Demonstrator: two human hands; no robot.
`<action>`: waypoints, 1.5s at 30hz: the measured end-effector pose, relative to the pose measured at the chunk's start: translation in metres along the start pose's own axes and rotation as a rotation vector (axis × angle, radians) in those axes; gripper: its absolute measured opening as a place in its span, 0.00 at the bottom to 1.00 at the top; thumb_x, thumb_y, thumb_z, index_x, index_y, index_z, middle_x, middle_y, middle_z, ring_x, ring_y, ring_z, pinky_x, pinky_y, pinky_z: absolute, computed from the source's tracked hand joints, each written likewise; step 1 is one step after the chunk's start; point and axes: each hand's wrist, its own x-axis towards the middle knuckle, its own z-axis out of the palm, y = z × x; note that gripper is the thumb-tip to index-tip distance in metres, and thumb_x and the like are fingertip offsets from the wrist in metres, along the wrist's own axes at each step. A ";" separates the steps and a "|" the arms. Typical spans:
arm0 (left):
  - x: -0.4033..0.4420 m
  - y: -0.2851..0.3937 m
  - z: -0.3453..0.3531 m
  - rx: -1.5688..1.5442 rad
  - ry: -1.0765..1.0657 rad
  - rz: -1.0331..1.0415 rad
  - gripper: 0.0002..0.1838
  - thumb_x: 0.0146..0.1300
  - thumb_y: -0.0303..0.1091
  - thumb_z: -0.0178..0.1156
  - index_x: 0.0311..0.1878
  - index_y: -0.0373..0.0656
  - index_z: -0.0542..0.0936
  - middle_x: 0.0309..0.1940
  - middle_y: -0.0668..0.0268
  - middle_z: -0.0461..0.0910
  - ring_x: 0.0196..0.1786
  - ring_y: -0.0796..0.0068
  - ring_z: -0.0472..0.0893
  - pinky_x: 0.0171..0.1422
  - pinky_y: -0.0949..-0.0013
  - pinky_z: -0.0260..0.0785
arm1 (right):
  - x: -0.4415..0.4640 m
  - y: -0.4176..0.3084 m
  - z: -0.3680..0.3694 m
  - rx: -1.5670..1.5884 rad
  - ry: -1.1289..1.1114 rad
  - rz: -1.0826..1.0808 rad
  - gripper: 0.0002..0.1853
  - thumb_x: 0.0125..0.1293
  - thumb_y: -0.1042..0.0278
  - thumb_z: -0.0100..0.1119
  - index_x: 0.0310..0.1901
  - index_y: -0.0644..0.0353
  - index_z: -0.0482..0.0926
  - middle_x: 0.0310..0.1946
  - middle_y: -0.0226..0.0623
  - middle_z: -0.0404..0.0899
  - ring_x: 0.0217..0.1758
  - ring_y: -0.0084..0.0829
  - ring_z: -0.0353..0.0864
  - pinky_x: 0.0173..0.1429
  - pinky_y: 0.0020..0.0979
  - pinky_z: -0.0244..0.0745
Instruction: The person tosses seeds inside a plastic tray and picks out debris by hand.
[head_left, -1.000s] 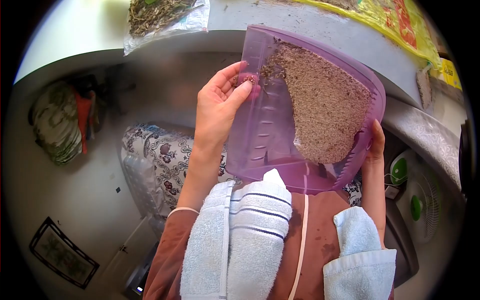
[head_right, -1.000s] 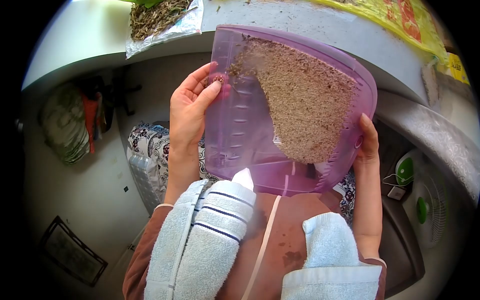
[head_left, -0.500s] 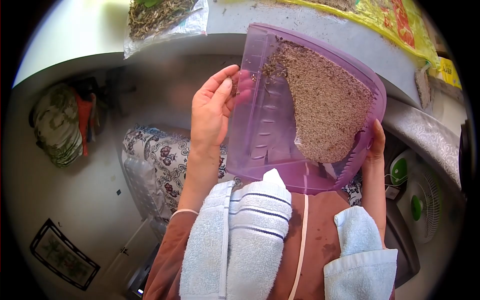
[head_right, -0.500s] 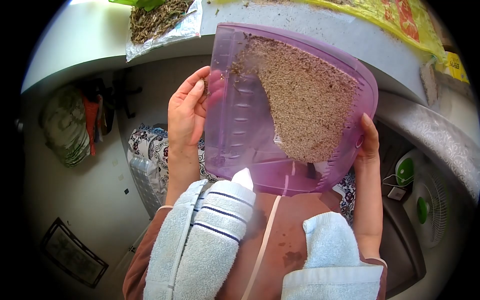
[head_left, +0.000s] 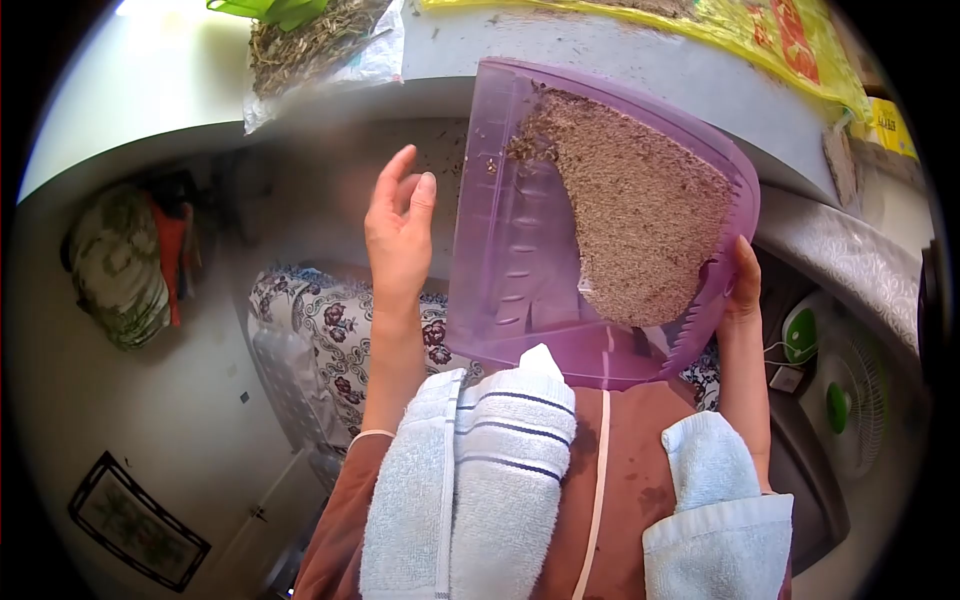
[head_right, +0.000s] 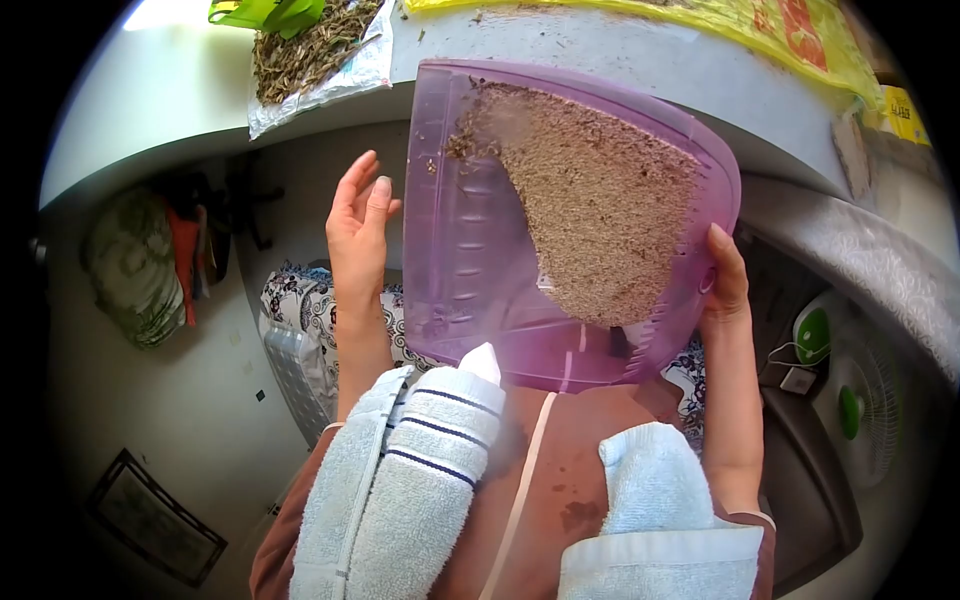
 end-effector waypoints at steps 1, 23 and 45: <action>0.000 0.003 0.000 0.104 0.036 0.099 0.15 0.69 0.33 0.56 0.56 0.39 0.78 0.53 0.61 0.77 0.48 0.80 0.78 0.50 0.77 0.70 | 0.001 0.000 -0.001 0.027 -0.012 -0.003 0.31 0.61 0.57 0.60 0.62 0.65 0.67 0.55 0.44 0.76 0.56 0.39 0.78 0.62 0.40 0.73; 0.012 0.035 0.046 0.346 -0.100 0.341 0.42 0.48 0.36 0.73 0.66 0.35 0.64 0.56 0.54 0.73 0.54 0.60 0.76 0.57 0.62 0.70 | -0.001 -0.004 0.008 -0.133 0.010 -0.048 0.32 0.59 0.58 0.63 0.62 0.66 0.67 0.54 0.44 0.76 0.55 0.36 0.78 0.61 0.36 0.73; 0.042 0.033 0.037 -0.298 -0.448 -0.095 0.22 0.65 0.29 0.60 0.60 0.31 0.71 0.47 0.59 0.81 0.47 0.74 0.81 0.51 0.72 0.76 | -0.003 -0.003 0.013 -0.153 0.012 -0.046 0.32 0.59 0.58 0.63 0.62 0.65 0.68 0.54 0.43 0.77 0.55 0.35 0.79 0.61 0.36 0.73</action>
